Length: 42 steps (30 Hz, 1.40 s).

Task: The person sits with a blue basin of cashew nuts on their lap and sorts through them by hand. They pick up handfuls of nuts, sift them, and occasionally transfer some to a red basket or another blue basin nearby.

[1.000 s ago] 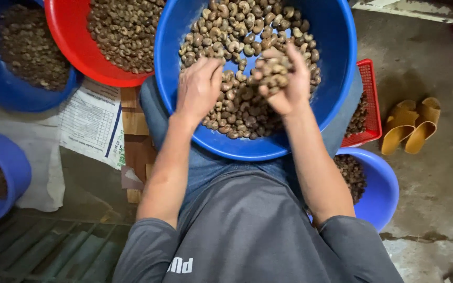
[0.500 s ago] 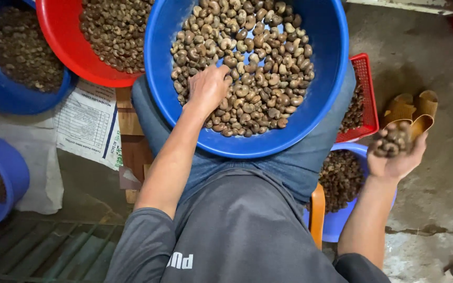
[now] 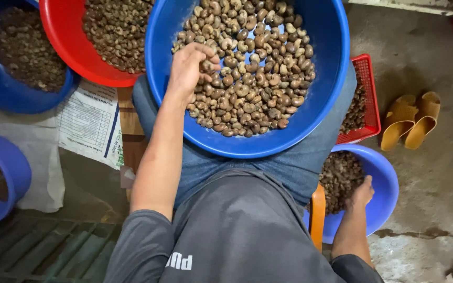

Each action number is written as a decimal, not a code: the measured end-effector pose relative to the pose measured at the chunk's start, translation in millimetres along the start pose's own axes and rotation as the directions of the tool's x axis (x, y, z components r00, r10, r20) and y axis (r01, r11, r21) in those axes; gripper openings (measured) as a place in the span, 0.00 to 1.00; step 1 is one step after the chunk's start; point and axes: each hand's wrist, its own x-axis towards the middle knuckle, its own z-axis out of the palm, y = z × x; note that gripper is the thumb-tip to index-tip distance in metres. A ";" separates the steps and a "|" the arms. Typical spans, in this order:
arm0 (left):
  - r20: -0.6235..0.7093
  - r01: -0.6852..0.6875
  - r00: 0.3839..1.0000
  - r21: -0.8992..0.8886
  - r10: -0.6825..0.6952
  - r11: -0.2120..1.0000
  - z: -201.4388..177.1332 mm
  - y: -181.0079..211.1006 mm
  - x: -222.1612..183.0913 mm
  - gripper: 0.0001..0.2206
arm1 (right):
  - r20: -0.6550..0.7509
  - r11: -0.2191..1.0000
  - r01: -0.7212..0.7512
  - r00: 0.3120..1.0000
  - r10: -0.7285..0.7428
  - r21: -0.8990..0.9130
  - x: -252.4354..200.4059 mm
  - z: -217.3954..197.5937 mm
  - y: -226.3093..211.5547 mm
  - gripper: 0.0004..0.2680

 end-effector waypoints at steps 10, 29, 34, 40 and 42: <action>0.105 -0.078 0.994 0.868 -0.029 0.491 29.0 -43.8 39.3 0.03 | 0.133 0.487 0.873 0.486 -0.864 -0.026 -151.0 104.5 -235.2 0.15; 0.030 -0.284 0.953 0.435 0.301 0.855 2.5 -39.2 48.1 0.06 | 0.778 0.118 0.993 0.099 -0.621 -0.032 -292.0 332.7 -308.1 0.17; 0.067 -0.259 0.954 -0.301 0.292 0.918 -5.2 -28.7 42.0 0.12 | 0.787 0.385 0.915 0.322 -0.526 -0.117 -282.5 339.5 -297.5 0.30; 0.064 -0.191 0.974 -0.283 0.217 0.940 1.9 -25.1 45.5 0.06 | 0.797 0.381 0.923 0.199 -0.571 0.042 -301.8 309.5 -325.4 0.08; 0.016 -0.107 0.994 -0.054 0.108 0.993 10.8 -20.8 51.0 0.04 | 0.834 0.856 0.500 0.411 -0.369 0.133 -304.6 301.7 -338.8 0.09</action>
